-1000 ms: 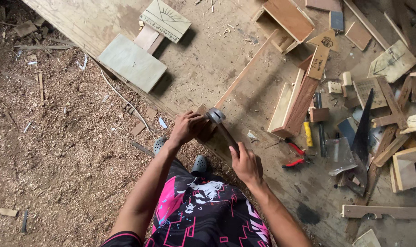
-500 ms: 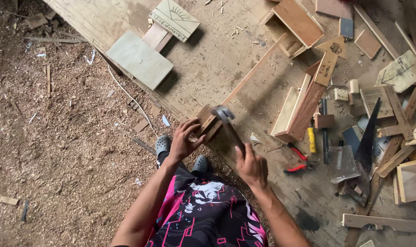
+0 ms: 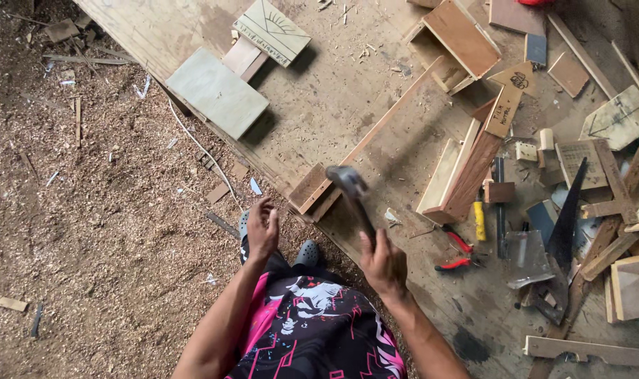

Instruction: The person assembles a small wooden object by hammering nails into a pre-drilled piece and attaching a long wooden stick. They use a hammer and a marker to complete the assembly on a cluttered workbench.

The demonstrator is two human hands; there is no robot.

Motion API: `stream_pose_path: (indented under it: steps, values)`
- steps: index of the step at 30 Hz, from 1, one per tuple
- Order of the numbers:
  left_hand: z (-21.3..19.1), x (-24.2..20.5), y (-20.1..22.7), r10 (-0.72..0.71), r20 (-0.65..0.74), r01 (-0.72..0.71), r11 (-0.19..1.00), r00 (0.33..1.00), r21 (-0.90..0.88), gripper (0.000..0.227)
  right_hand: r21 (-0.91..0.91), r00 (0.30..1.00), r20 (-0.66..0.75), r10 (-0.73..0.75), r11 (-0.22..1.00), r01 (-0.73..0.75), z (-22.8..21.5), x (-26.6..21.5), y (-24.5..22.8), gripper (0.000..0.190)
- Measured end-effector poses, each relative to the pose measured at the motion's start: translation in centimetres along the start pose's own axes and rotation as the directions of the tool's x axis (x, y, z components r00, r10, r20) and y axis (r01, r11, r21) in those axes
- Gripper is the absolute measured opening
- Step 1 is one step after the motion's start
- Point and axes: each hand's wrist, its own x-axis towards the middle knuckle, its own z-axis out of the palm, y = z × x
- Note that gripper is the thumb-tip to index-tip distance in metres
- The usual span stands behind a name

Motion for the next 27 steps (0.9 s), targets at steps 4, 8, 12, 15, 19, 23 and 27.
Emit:
stream_pose_path:
  steps: [4,8,12,15,19,23,27]
  values:
    - [1.3,0.3,0.7,0.256,-0.018,-0.253,0.962,0.967,0.104,0.038,0.182,0.938,-0.311,-0.154,0.959,0.218,-1.3,-0.9,-1.0,0.034]
    - [2.3,1.4,1.5,0.216,-0.020,-0.213,0.972,0.976,0.101,0.040,0.339,0.985,-0.163,-0.050,0.935,0.103,1.7,-0.5,-0.8,0.028]
    - [2.6,1.4,1.8,0.231,-0.021,-0.226,0.964,0.973,0.140,0.042,-0.038,0.983,0.141,0.118,0.993,-0.114,2.9,-0.8,0.2,0.030]
    - [3.0,2.1,1.9,0.235,-0.011,-0.229,0.956,0.972,0.182,0.043,0.068,0.999,-0.020,0.037,0.997,-0.036,1.5,0.1,0.3,0.028]
    - [2.8,1.7,1.4,0.226,0.020,-0.225,0.952,0.974,0.208,0.042,0.265,0.945,-0.326,-0.014,0.958,0.106,-1.2,0.0,0.0,0.028]
    - [2.8,2.0,1.5,0.193,0.014,-0.191,0.958,0.981,0.212,0.041,0.175,0.989,-0.023,0.143,0.975,-0.137,-0.6,-0.2,-0.6,0.028]
    - [3.4,2.6,2.1,0.224,-0.042,-0.215,0.964,0.974,0.156,0.038,-0.088,0.949,0.195,0.246,0.969,-0.233,1.1,0.8,-0.3,0.030]
